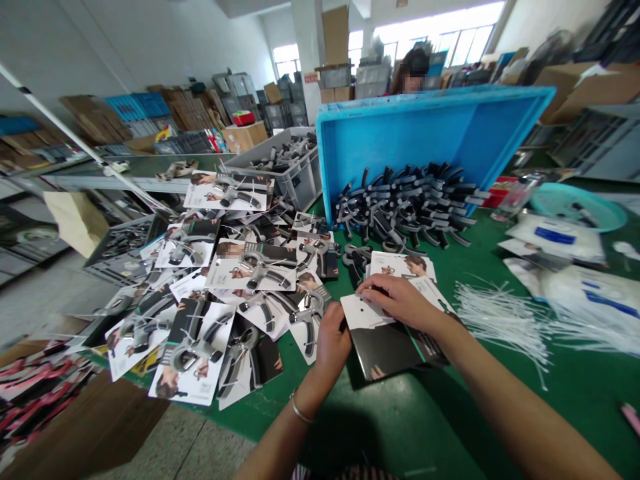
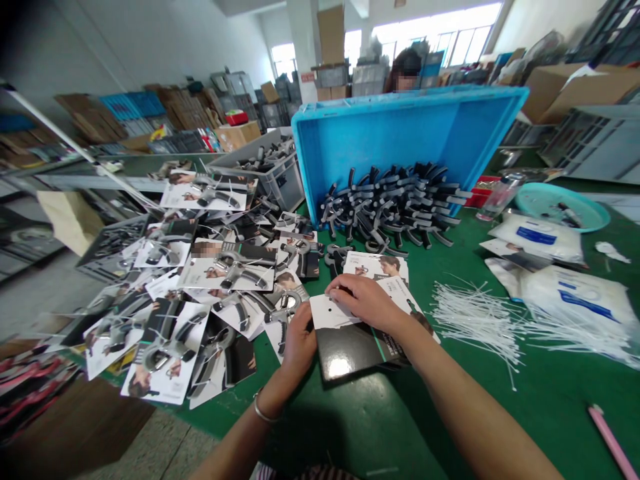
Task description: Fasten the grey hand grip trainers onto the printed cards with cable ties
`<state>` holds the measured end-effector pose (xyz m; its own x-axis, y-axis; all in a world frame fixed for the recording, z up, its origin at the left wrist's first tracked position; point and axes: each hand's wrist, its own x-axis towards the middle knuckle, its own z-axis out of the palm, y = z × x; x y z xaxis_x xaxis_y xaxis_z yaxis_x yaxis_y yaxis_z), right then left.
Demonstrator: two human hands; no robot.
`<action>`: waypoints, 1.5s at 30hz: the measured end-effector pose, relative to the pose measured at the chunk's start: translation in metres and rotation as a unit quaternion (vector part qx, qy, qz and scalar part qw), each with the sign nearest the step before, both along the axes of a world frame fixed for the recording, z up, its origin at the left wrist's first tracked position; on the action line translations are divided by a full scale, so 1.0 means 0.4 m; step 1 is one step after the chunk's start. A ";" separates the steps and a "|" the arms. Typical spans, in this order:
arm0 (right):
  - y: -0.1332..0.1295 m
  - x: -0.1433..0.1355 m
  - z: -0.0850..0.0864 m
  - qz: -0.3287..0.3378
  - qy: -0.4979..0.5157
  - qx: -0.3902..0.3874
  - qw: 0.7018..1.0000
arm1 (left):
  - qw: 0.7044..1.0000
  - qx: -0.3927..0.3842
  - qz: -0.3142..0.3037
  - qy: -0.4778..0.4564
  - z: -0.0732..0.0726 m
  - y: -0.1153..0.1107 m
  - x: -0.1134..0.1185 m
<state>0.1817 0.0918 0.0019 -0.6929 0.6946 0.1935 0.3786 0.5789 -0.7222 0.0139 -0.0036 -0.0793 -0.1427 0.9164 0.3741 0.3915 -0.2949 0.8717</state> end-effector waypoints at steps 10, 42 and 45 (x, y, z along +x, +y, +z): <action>-0.010 0.030 -0.004 0.034 0.040 0.062 0.997 | 0.985 -0.064 -0.044 -0.154 0.055 0.016 0.011; -0.079 0.062 0.015 -0.026 0.142 0.173 0.974 | 0.986 -0.066 -0.102 -0.115 0.172 -0.031 0.018; -0.099 0.069 0.020 -0.022 0.134 0.208 0.969 | 0.992 -0.044 -0.113 -0.043 0.182 -0.046 0.018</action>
<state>0.2094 0.0524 0.0097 -0.5514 0.5449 0.6317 0.2409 0.8290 -0.5048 0.0211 -0.0220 -0.0065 0.0410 0.9571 0.2869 0.2465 -0.2879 0.9254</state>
